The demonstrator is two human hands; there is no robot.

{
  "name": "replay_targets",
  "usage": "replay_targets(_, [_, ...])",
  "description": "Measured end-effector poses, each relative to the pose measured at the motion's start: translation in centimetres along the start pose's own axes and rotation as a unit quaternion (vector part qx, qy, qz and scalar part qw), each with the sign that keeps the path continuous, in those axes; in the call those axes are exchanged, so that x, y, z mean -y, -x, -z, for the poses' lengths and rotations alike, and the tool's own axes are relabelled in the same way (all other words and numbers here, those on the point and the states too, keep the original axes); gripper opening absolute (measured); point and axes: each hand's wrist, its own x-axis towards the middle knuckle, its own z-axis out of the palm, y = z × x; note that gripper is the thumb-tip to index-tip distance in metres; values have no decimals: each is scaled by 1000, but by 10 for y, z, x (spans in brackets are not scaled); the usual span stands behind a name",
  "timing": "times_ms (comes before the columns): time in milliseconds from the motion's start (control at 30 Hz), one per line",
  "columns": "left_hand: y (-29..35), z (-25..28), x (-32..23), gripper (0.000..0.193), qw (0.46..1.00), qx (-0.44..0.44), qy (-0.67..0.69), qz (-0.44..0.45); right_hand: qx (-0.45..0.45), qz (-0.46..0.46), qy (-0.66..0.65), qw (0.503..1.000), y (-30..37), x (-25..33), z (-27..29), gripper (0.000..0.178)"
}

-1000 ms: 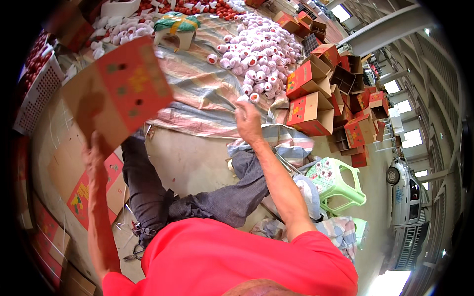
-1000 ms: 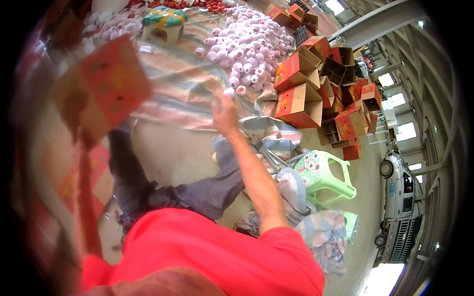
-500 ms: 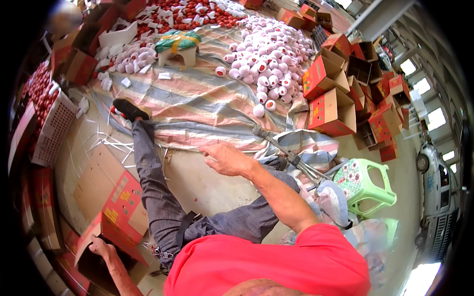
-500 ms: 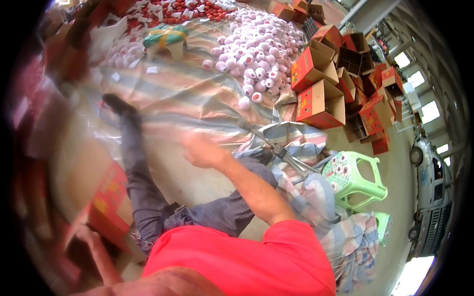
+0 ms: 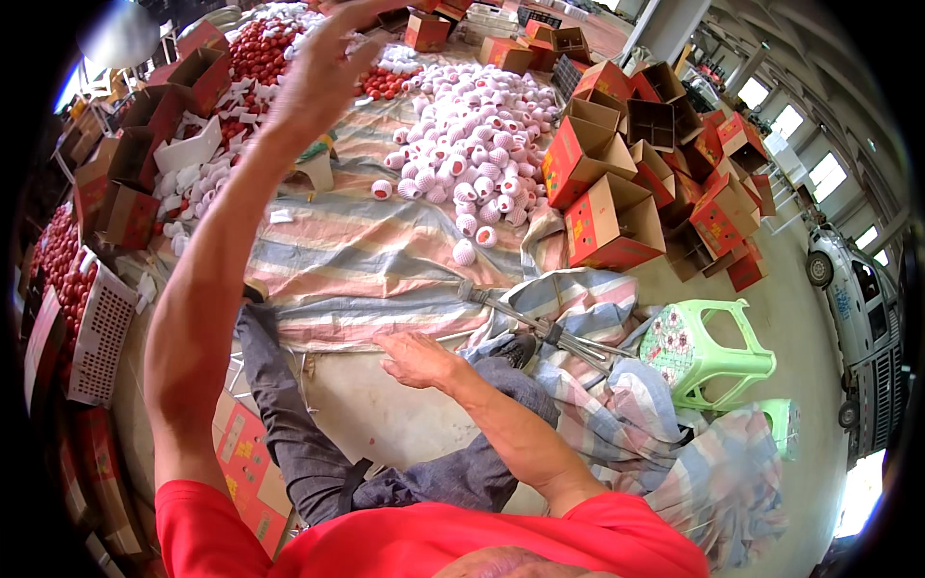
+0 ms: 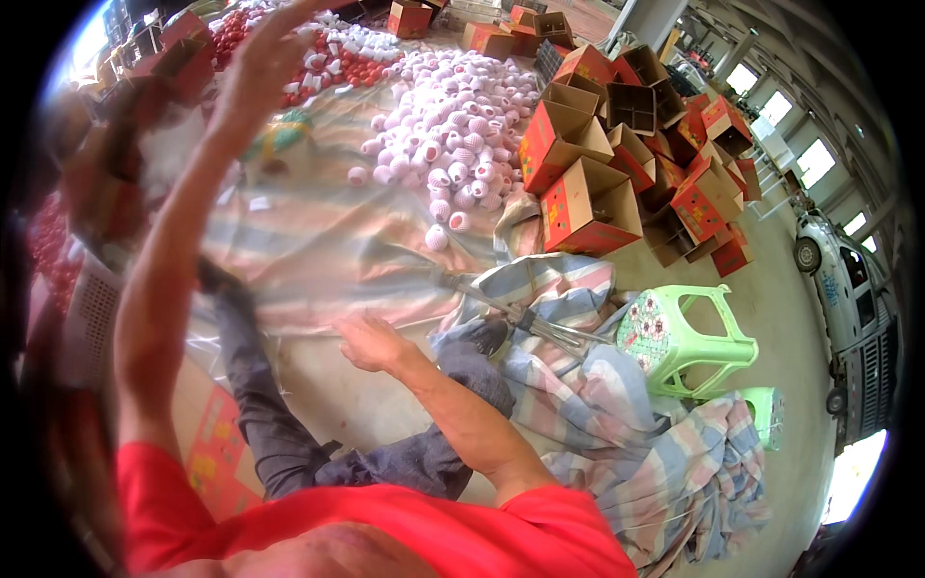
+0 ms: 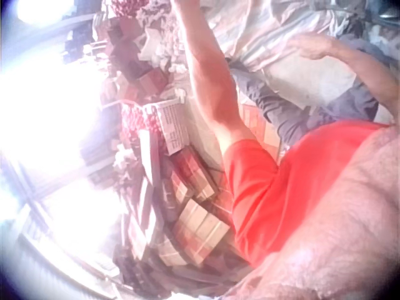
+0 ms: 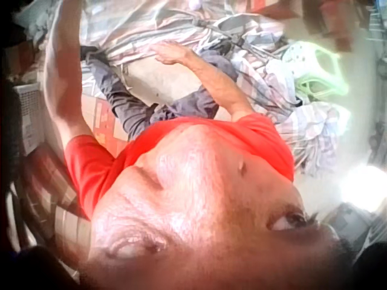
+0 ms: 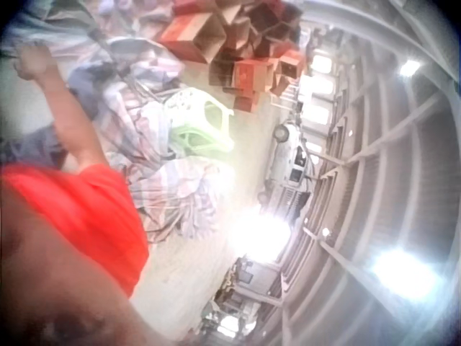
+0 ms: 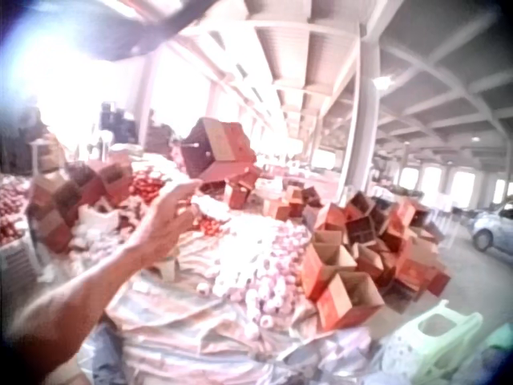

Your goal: The person sits on the floor and repeatedly folds flat cardboard sheets into small boxes, tucking flaps to form the structure. The person handles multiple boxes one at a time, placing each completed box aside.

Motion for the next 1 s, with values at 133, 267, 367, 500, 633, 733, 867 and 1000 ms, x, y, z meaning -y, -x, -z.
replay_targets(133, [86, -35, -15, 49, 996, 63, -2, -65, 23, -13, 27, 999, -6, -7, -4, 42])
replay_targets(267, [227, 13, -3, 43, 985, 138, -58, 84, 29, -18, 17, 999, -3, -2, -6, 42])
replay_targets(367, [375, 64, 56, 43, 963, 93, -83, 239, 64, -34, 17, 997, -8, 9, -1, 43])
replay_targets(500, [613, 133, 94, 42, 831, -104, -22, 546, 44, 9, 8, 999, -8, 2, -5, 45])
replay_targets(633, [847, 213, 46, 47, 742, -187, -332, 551, 47, 22, 4, 999, -34, -9, -28, 43])
replay_targets(733, [850, 177, -40, 47, 473, -174, -423, 753, 40, 60, 38, 997, -34, -64, -52, 43])
replay_targets(867, [986, 219, -74, 36, 629, -369, -136, 671, 129, -85, 17, 988, -28, -77, -78, 41])
replay_targets(1000, [1004, 208, -57, 79, 445, -284, -294, 797, 203, -194, -55, 958, -5, -70, -110, 55])
